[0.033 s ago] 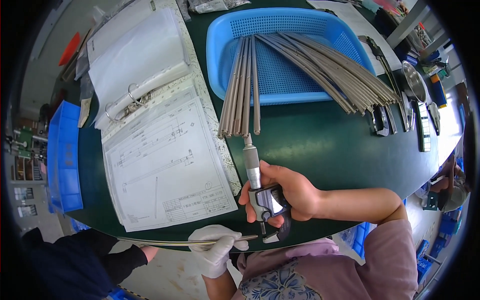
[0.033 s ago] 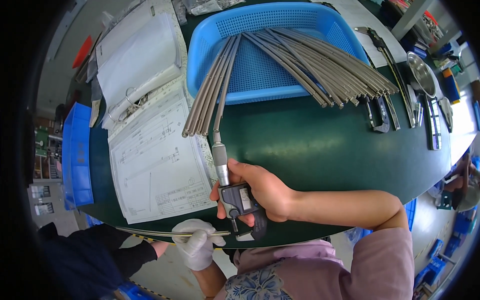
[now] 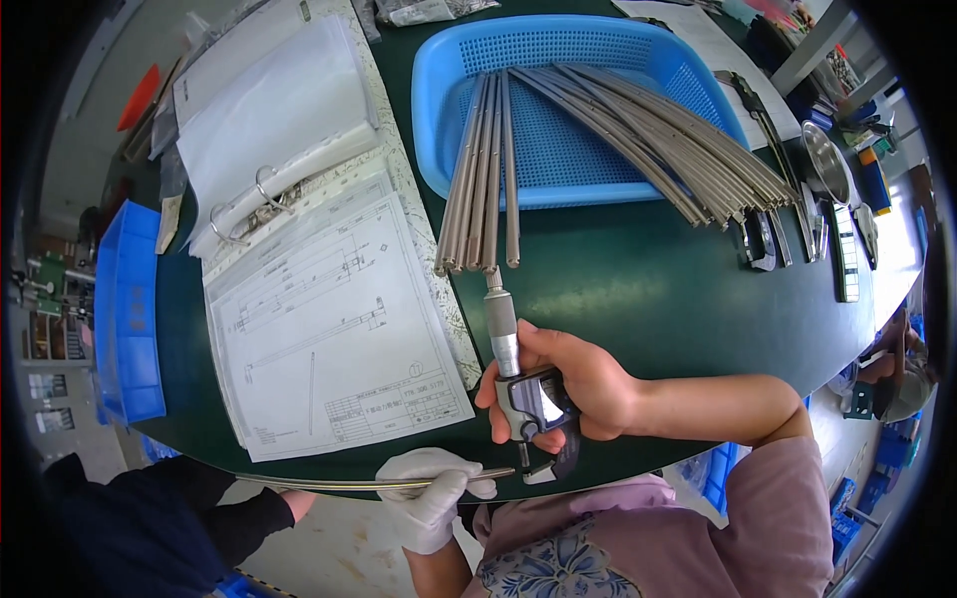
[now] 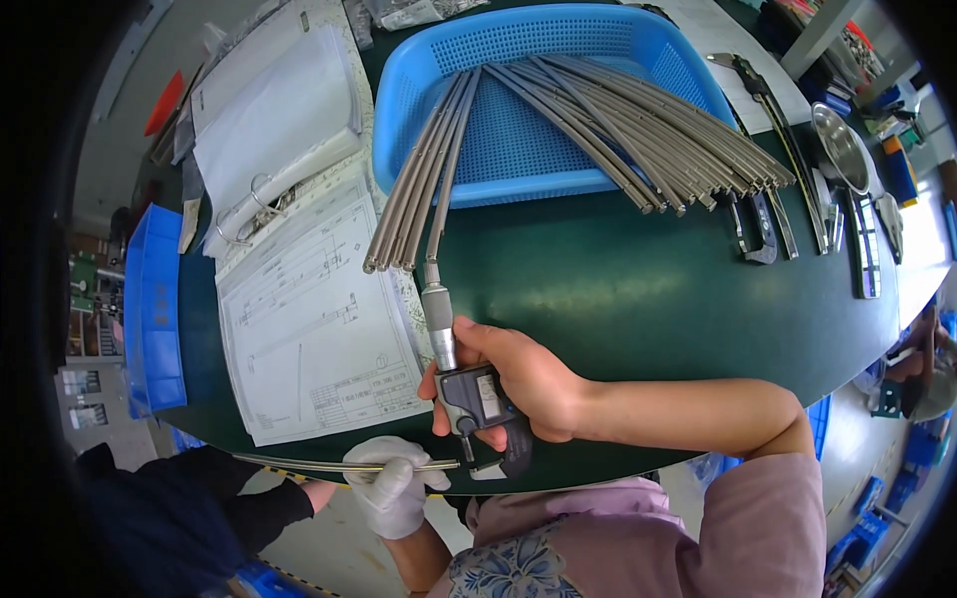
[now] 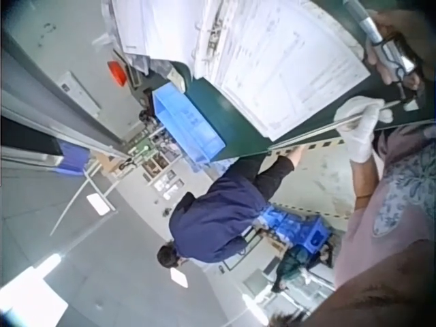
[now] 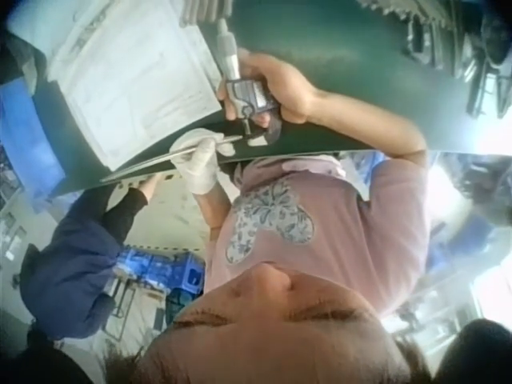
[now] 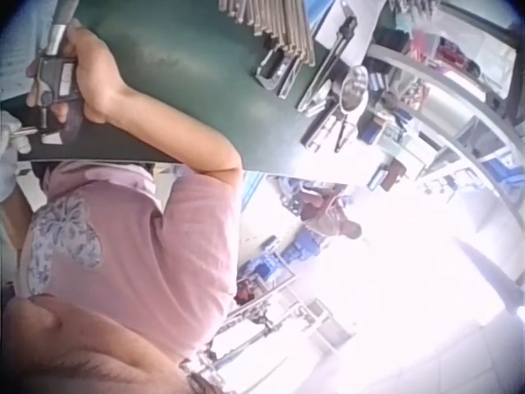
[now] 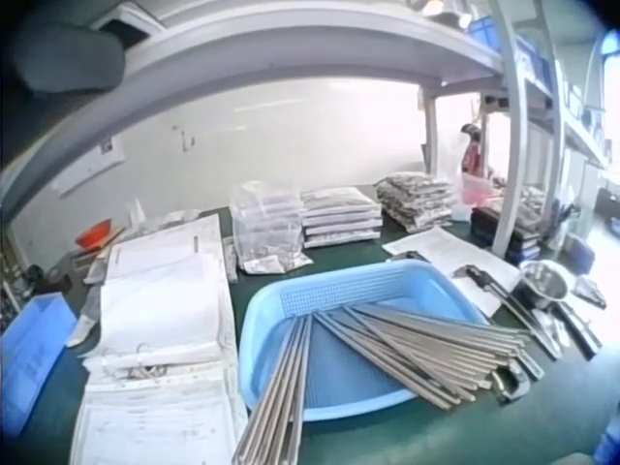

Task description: Measuring the dimensions of metal rods using a digital micrometer and comparing them with a technical drawing.

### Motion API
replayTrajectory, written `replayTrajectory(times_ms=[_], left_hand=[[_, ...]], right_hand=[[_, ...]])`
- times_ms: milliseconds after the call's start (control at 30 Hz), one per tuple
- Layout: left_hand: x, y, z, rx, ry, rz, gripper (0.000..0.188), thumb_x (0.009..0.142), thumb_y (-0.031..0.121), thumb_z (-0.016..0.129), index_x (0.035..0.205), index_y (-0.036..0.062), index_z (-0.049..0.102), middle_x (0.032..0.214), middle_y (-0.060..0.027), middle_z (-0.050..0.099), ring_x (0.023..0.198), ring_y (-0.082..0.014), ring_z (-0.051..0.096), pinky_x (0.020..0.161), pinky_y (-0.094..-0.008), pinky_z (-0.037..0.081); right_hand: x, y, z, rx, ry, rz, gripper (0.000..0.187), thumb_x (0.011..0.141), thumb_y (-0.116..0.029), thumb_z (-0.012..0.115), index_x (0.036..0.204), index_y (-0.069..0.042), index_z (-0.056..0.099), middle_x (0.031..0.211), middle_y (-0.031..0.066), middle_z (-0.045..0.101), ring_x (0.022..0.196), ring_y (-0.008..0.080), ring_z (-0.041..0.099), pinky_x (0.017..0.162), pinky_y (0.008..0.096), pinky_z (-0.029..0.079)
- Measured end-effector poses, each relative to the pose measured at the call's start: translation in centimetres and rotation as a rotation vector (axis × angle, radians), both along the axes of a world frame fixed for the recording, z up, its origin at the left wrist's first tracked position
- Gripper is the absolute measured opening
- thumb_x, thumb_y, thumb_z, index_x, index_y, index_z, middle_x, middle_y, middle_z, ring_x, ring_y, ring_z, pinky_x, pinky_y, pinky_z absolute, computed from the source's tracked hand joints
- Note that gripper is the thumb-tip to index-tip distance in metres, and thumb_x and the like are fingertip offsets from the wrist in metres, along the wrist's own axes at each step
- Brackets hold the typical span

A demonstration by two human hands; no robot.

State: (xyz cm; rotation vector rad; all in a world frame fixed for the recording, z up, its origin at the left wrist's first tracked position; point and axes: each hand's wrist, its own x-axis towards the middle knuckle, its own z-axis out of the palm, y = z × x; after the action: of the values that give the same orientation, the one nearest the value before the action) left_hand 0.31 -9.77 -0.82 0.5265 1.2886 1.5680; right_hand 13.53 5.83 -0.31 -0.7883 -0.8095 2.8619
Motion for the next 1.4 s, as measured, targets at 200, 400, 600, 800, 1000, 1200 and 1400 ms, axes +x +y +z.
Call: replayTrajectory(times_ms=[200, 400, 600, 800, 1000, 1200, 1400], left_hand=[[0.22, 0.11, 0.03, -0.042, 0.069, 0.015, 0.011, 0.068, 0.002, 0.06, 0.072, -0.0085, 0.062, 0.061, -0.0163, 0.059, 0.051, -0.0227, 0.06, 0.049, -0.0272, 0.048], [0.15, 0.24, 0.13, -0.038, 0.043, -0.008, 0.011, 0.069, 0.002, 0.06, 0.073, -0.0082, 0.062, 0.062, -0.016, 0.059, 0.053, -0.0222, 0.06, 0.051, -0.0272, 0.048], [0.13, 0.29, 0.17, -0.025, 0.023, -0.015, 0.01, 0.07, 0.002, 0.06, 0.073, -0.0081, 0.062, 0.064, -0.0166, 0.059, 0.053, -0.0214, 0.06, 0.051, -0.0267, 0.048], [0.04, 0.4, 0.03, 0.003, 0.046, -0.042, 0.01, 0.07, 0.001, 0.06, 0.073, -0.0081, 0.062, 0.064, -0.0161, 0.06, 0.054, -0.0206, 0.06, 0.051, -0.026, 0.047], [-0.25, 0.38, -0.05, 0.023, 0.049, -0.078, 0.011, 0.069, 0.002, 0.059, 0.073, -0.0082, 0.062, 0.063, -0.0164, 0.059, 0.054, -0.021, 0.06, 0.051, -0.0254, 0.047], [-0.33, 0.19, -0.15, 0.027, 0.023, -0.09, 0.013, 0.069, 0.004, 0.058, 0.073, -0.0084, 0.061, 0.064, -0.0166, 0.059, 0.055, -0.022, 0.06, 0.052, -0.0263, 0.048], [-0.46, 0.12, -0.29, 0.056, 0.021, -0.113, 0.014, 0.069, 0.004, 0.058, 0.074, -0.0086, 0.061, 0.065, -0.017, 0.059, 0.055, -0.0223, 0.061, 0.053, -0.0266, 0.049]], right_hand=[[0.02, -0.32, -0.46, -0.006, 0.059, -0.03, 0.066, 0.09, -0.049, 0.011, 0.092, 0.002, 0.053, 0.073, 0.0168, 0.06, 0.039, 0.0158, 0.046, 0.04, 0.0224, 0.04], [-0.1, -0.28, -0.21, 0.044, 0.006, -0.041, 0.066, 0.09, -0.051, 0.012, 0.09, 0.001, 0.053, 0.073, 0.017, 0.06, 0.039, 0.0159, 0.046, 0.04, 0.0228, 0.04], [-0.01, -0.26, -0.23, 0.025, 0.024, -0.046, 0.064, 0.09, -0.049, 0.014, 0.091, 0.001, 0.053, 0.073, 0.0167, 0.06, 0.04, 0.0162, 0.047, 0.039, 0.0233, 0.04], [-0.07, -0.15, -0.24, -0.011, 0.02, -0.025, 0.064, 0.089, -0.05, 0.016, 0.089, 0.001, 0.054, 0.073, 0.0163, 0.06, 0.04, 0.0162, 0.047, 0.039, 0.0234, 0.039], [-0.14, -0.18, -0.05, 0.041, -0.008, -0.004, 0.065, 0.089, -0.051, 0.015, 0.09, 0.001, 0.054, 0.072, 0.0159, 0.06, 0.039, 0.0158, 0.046, 0.039, 0.0226, 0.039], [-0.04, -0.35, -0.24, -0.009, 0.02, -0.036, 0.066, 0.088, -0.053, 0.017, 0.089, 0.001, 0.055, 0.072, 0.0153, 0.06, 0.039, 0.0153, 0.046, 0.039, 0.0221, 0.039], [-0.08, -0.42, -0.02, 0.072, 0.007, -0.016, 0.068, 0.087, -0.055, 0.016, 0.089, 0.001, 0.055, 0.072, 0.0147, 0.06, 0.038, 0.0151, 0.046, 0.038, 0.022, 0.038]])
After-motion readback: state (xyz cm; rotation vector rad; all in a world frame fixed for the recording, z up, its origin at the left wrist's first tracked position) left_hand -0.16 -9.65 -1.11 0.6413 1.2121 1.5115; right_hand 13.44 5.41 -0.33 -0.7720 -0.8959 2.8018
